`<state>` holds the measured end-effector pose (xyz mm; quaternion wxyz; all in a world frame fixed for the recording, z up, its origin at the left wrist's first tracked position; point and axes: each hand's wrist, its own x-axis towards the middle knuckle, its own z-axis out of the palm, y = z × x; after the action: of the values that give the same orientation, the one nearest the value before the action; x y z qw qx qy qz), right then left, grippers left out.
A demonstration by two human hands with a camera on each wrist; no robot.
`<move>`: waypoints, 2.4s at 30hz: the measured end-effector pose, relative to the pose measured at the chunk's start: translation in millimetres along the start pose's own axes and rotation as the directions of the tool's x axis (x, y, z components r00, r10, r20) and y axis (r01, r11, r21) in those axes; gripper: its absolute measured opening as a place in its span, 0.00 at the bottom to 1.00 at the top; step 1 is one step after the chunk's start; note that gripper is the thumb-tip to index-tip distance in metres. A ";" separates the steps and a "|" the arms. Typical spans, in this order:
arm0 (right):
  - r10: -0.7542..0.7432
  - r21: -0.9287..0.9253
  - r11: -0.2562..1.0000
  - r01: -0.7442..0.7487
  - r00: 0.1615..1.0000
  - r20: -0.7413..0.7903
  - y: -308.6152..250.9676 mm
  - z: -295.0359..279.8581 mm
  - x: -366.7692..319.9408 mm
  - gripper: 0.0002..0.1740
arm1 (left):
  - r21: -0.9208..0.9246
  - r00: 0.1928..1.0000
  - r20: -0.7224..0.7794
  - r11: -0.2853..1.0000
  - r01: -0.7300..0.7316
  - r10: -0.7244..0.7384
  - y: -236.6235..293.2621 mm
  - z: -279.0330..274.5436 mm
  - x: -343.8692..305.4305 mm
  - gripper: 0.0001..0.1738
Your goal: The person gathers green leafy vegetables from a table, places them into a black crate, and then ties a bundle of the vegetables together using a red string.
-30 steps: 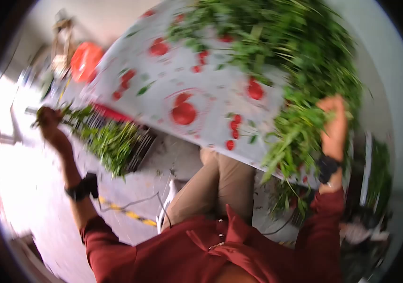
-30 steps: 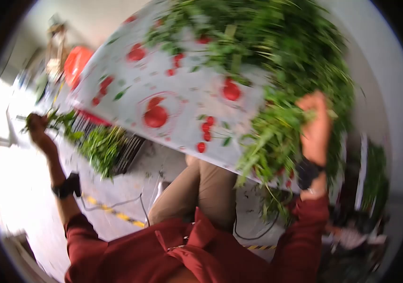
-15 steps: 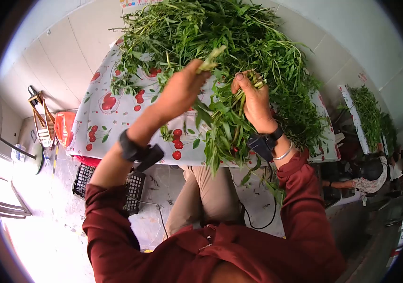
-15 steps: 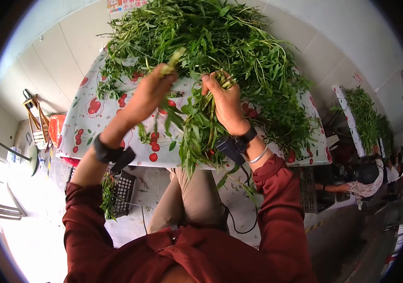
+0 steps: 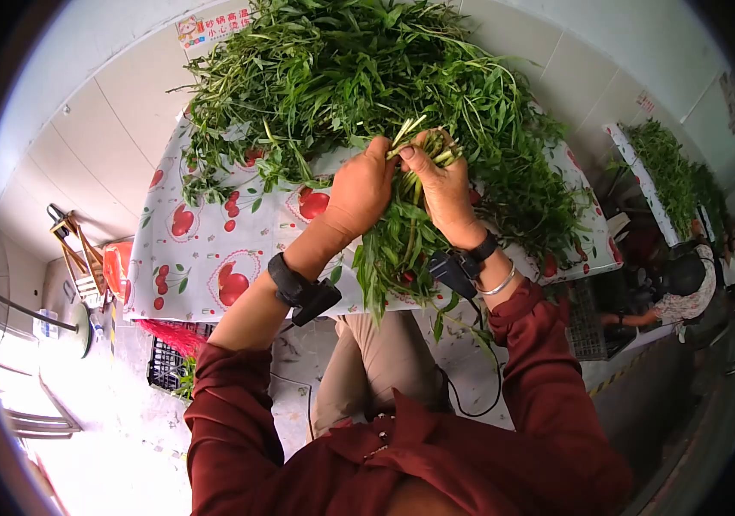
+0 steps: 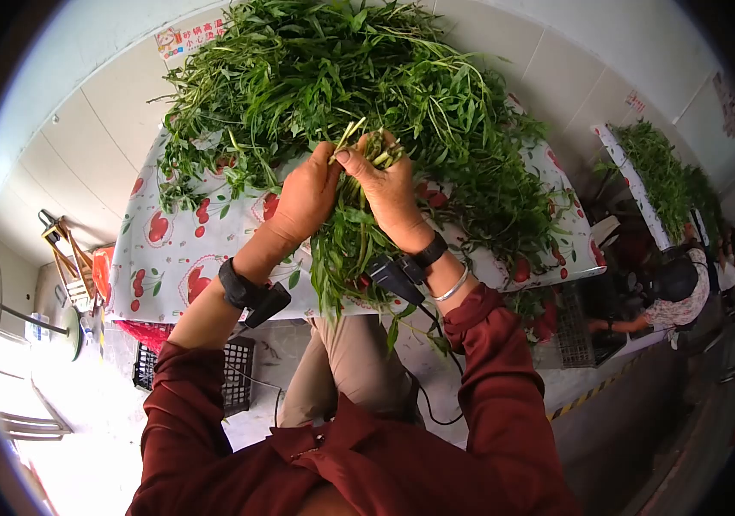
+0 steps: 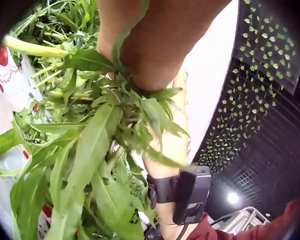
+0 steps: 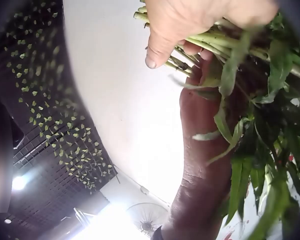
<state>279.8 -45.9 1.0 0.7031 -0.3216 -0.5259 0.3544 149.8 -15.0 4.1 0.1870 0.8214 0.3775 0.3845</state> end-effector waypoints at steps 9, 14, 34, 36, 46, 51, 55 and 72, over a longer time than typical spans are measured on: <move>-0.018 -0.057 0.998 0.016 0.999 -0.028 -0.9 8.0 0.3 0.09 | 0.173 0.995 -0.096 0.985 0.017 -0.001 4.7 7.5 -0.4 0.08; -0.004 -0.004 1.000 0.004 0.999 -0.054 4.7 5.6 0.2 0.08 | 0.139 0.997 -0.072 0.990 -0.003 0.013 -2.7 2.5 -7.8 0.09; 0.132 0.177 0.976 -0.125 0.991 -0.031 -1.8 -2.3 -0.8 0.25 | 0.016 0.991 -0.119 0.998 -0.067 0.069 -19.3 -5.4 -29.6 0.09; 0.124 0.159 0.980 -0.121 0.992 -0.009 -3.0 -3.9 2.7 0.24 | 0.013 0.992 -0.110 0.998 -0.060 0.061 -18.8 -6.5 -31.4 0.09; 0.194 0.207 0.958 -0.197 0.980 0.033 -1.6 -1.1 3.2 0.20 | -0.095 0.984 -0.085 0.982 -0.166 0.158 -18.0 -8.2 -31.3 0.08; 0.229 0.187 0.954 -0.234 0.972 0.053 -3.0 2.5 2.7 0.19 | -0.126 0.984 -0.081 0.977 -0.170 0.161 -18.8 -8.3 -31.0 0.08; 0.227 0.182 0.955 -0.235 0.972 0.068 -2.9 4.4 3.7 0.19 | -0.143 0.984 -0.084 0.976 -0.167 0.156 -20.1 -5.8 -31.4 0.08; 0.144 0.082 0.984 -0.160 0.974 0.176 0.8 1.7 5.4 0.22 | -0.050 0.992 -0.108 0.996 -0.071 0.066 -25.1 -10.9 -33.0 0.08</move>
<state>279.1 -40.9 3.5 0.6414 -0.2955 -0.5399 0.4580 115.6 -23.9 -20.2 0.1754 0.8070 0.3479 0.4438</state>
